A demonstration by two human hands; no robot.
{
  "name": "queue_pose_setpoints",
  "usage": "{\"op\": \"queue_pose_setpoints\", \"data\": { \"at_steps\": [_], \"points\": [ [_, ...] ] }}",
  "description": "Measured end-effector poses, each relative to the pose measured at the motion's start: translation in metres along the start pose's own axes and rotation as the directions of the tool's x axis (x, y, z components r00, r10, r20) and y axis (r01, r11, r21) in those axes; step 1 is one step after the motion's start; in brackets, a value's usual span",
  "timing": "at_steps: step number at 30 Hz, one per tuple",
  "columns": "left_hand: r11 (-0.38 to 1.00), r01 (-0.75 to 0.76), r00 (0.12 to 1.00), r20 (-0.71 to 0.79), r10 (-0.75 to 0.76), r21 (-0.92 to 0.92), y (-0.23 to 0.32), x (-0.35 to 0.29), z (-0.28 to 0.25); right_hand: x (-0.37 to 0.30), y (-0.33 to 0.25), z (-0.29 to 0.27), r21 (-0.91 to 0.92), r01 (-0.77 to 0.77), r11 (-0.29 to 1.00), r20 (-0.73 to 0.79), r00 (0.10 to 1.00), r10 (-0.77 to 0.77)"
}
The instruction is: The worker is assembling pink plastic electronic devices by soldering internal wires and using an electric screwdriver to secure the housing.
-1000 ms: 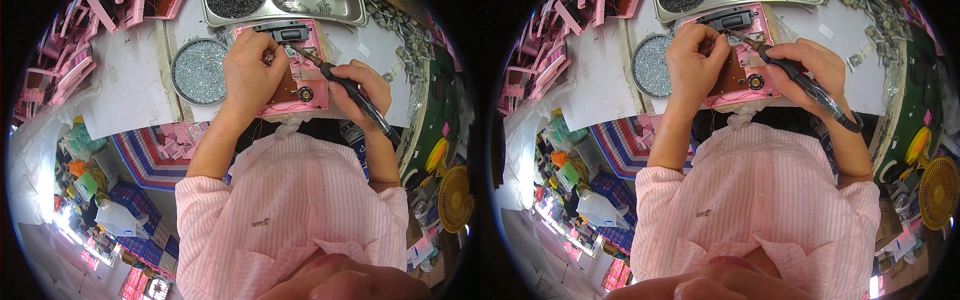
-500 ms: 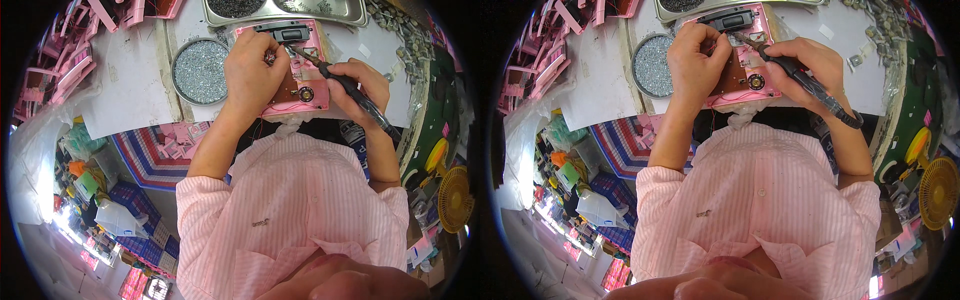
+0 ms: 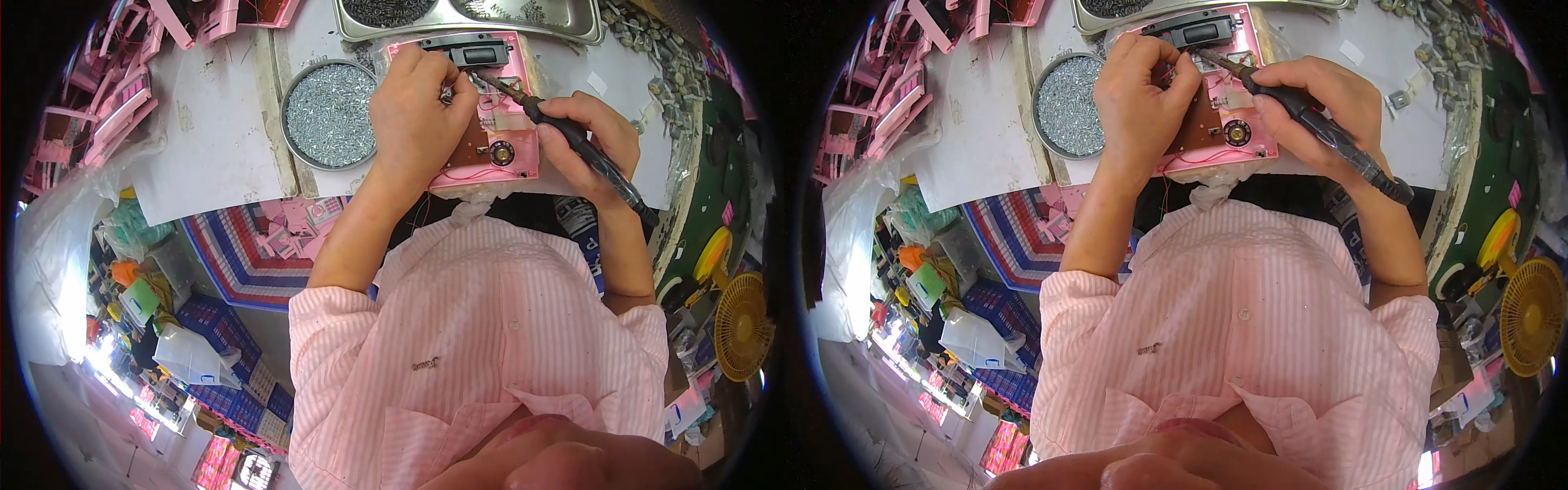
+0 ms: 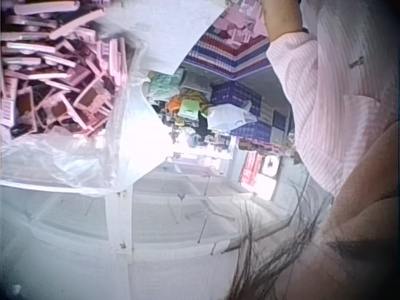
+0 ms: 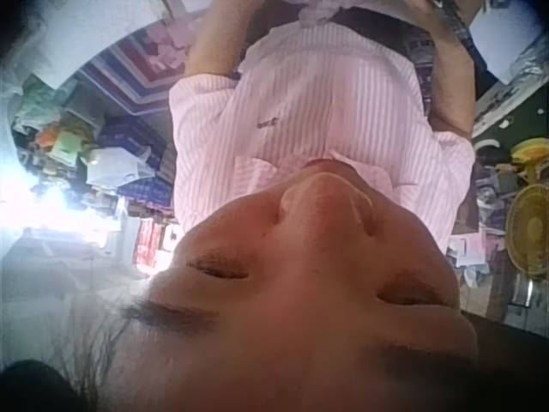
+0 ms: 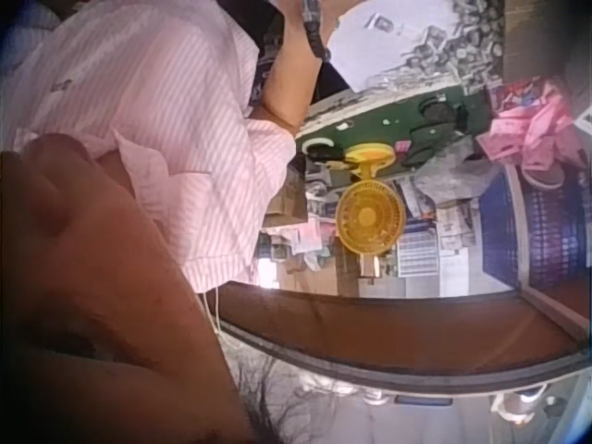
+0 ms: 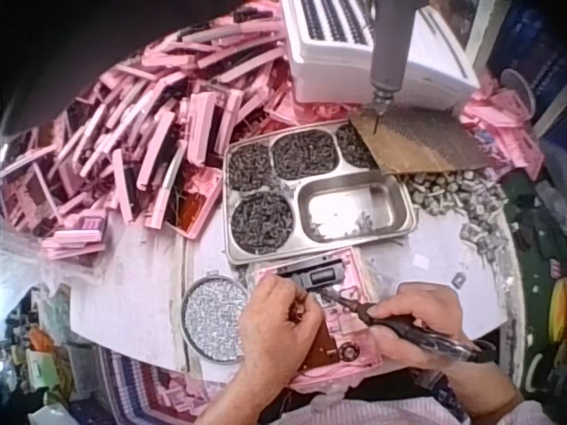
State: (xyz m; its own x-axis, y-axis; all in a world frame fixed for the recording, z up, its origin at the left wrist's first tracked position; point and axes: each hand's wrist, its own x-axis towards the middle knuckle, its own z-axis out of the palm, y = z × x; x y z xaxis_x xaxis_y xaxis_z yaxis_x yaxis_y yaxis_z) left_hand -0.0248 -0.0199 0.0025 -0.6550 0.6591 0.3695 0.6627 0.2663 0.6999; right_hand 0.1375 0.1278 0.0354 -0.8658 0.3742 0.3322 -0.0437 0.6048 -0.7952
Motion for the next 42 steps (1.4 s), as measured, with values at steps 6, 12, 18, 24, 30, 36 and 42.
{"op": "queue_pose_setpoints", "data": {
  "at_steps": [6,12,18,24,30,36,42],
  "points": [
    [1.000,-0.025,1.000,-0.006,0.025,0.016,0.000,0.000,0.000,-0.004,-0.002,-0.006,0.003,0.014,1.000,-0.007,1.000,-0.014],
    [1.000,-0.013,1.000,-0.006,0.013,-0.010,-0.001,-0.002,0.001,-0.009,-0.006,-0.012,0.004,0.010,1.000,-0.039,0.999,-0.010],
    [1.000,-0.024,1.000,-0.007,0.024,0.017,-0.002,-0.001,0.001,-0.014,-0.003,-0.015,0.015,0.039,0.999,-0.071,0.997,-0.038],
    [0.999,-0.035,0.999,-0.020,0.036,0.014,-0.002,-0.001,0.002,-0.020,0.000,-0.019,0.029,0.016,0.999,-0.077,0.997,-0.014],
    [0.999,-0.039,0.999,-0.022,0.039,0.020,0.000,-0.001,0.000,-0.021,-0.002,-0.020,0.047,0.011,0.999,-0.096,0.995,-0.006],
    [0.998,-0.013,1.000,0.006,0.013,0.057,0.010,-0.002,-0.011,-0.026,-0.001,-0.027,0.039,0.017,0.999,-0.117,0.993,-0.013],
    [0.962,-0.263,0.865,0.458,0.205,0.066,0.052,-0.011,-0.025,-0.039,-0.002,-0.041,0.122,-0.117,0.986,-0.214,0.967,0.141]
  ]
}}
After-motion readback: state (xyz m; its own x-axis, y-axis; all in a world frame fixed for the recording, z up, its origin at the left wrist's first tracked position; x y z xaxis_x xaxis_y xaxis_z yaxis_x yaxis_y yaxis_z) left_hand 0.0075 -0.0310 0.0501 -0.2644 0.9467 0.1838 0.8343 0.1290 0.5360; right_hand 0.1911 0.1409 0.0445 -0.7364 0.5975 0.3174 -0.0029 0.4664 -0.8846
